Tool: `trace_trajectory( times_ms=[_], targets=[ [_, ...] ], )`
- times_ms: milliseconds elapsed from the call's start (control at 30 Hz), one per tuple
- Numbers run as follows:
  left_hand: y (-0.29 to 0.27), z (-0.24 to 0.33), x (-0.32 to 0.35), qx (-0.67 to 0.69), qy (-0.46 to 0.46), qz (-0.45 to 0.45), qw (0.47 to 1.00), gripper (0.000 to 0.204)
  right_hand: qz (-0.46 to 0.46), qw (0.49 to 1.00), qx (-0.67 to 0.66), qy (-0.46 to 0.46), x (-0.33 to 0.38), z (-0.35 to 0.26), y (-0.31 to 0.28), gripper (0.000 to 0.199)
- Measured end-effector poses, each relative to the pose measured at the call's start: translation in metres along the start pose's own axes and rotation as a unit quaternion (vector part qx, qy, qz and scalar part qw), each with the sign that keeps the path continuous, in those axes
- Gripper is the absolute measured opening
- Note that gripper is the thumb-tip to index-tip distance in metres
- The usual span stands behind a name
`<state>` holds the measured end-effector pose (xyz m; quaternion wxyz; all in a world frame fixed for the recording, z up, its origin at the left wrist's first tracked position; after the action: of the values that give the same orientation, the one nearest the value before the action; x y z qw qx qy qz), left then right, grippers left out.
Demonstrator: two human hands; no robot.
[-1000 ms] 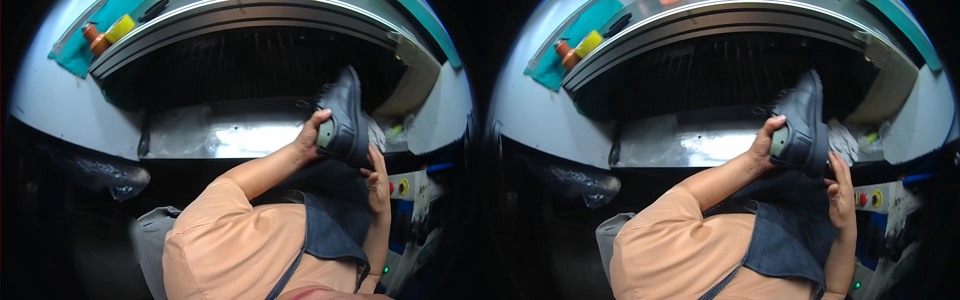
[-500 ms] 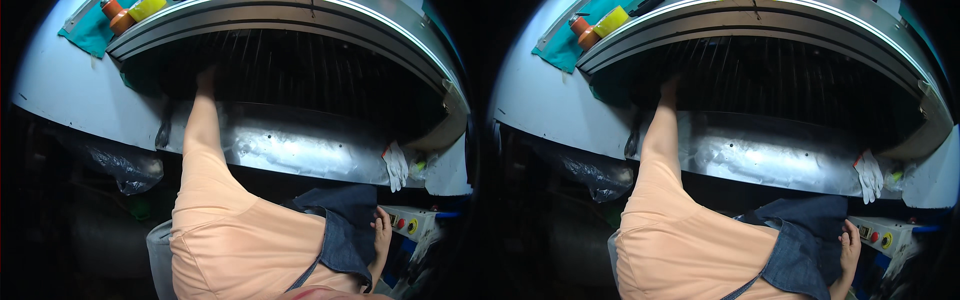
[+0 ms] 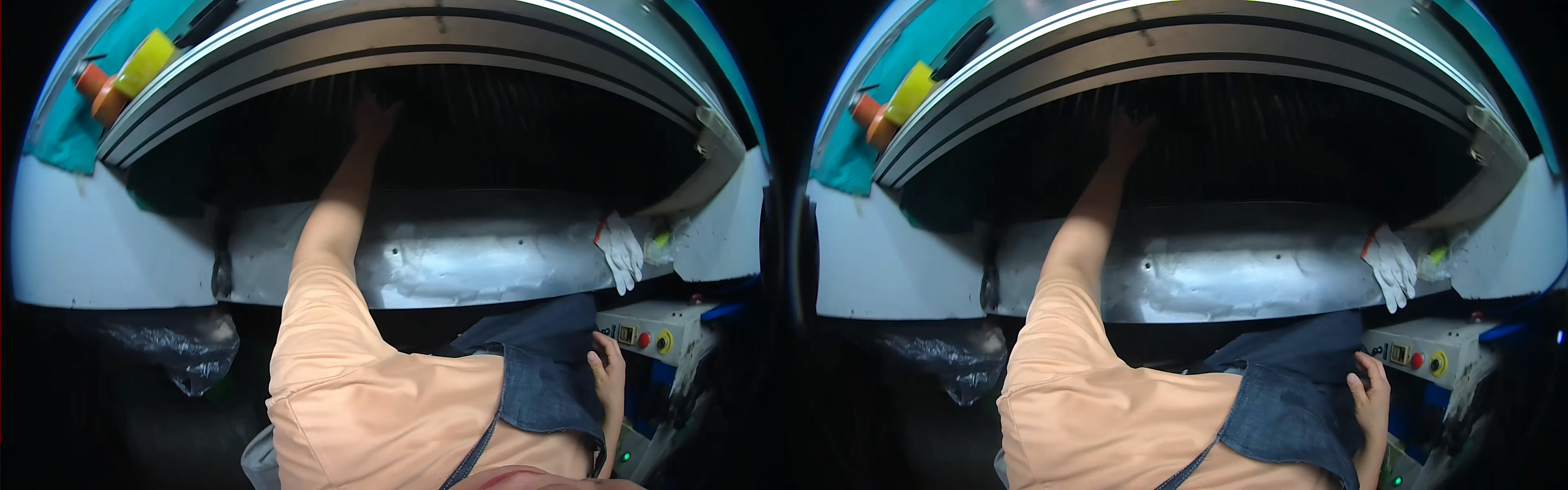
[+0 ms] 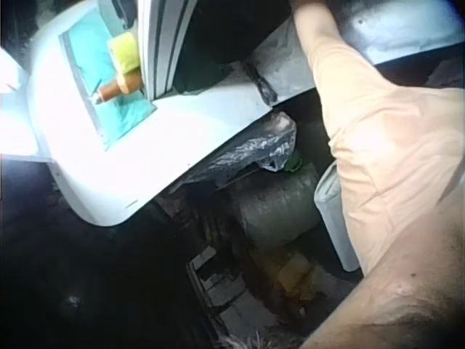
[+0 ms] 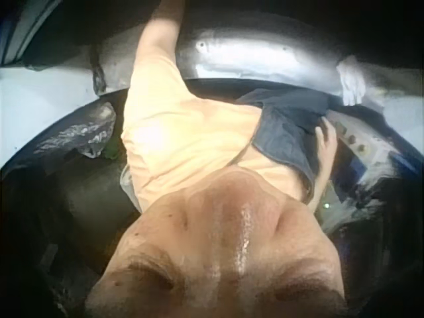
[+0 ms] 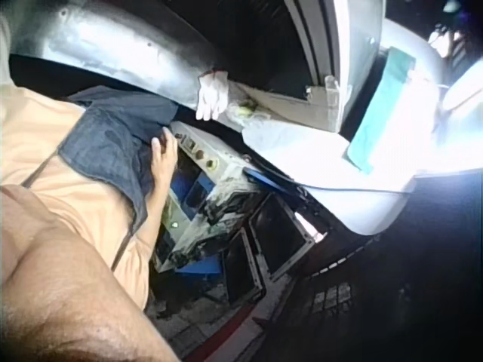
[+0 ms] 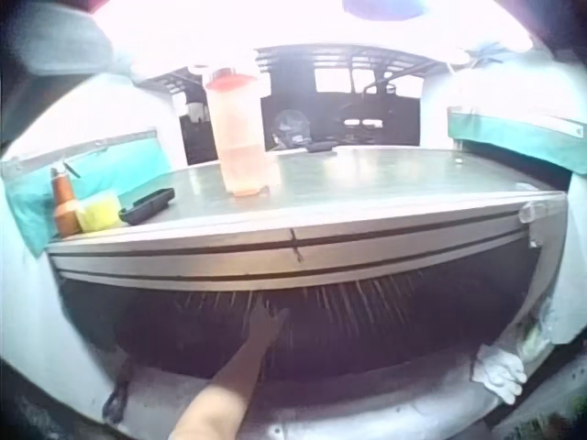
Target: The person polishes black leather shoes using a machine with a rotating brush. They repeatedly pick up shoes from a conveyor belt, press them against the brush, and place them back on the belt. The person also briefly handles a cucumber in a plastic bag during the process.
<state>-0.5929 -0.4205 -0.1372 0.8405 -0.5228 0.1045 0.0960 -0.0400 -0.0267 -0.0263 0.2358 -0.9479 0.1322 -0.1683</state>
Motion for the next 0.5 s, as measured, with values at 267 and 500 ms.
trace_trajectory(
  times_ms=[267, 500],
  targets=[
    [0.076, 0.067, -0.108, 0.418, -0.087, -0.139, 0.894, 0.086, 0.085, 0.995, -0.008, 0.056, 0.033, 0.011, -0.029, 0.041],
    [0.05, 0.074, -0.097, 0.529, -0.151, -0.156, 0.821, 0.084, 0.154, 0.982, -0.071, 0.088, 0.067, 0.046, -0.034, 0.039]
  ],
)
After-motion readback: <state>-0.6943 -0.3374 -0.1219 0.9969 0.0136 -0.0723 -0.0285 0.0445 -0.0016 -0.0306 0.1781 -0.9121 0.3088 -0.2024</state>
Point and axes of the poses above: each hand's wrist, its own x-axis away from the middle knuckle, its own y-axis out of the palm, z = x × y, the point moved 4 cm from there along -x, towards the middle knuckle, and after that the axes turned 14 degrees about -x, right-handed, at the moved point
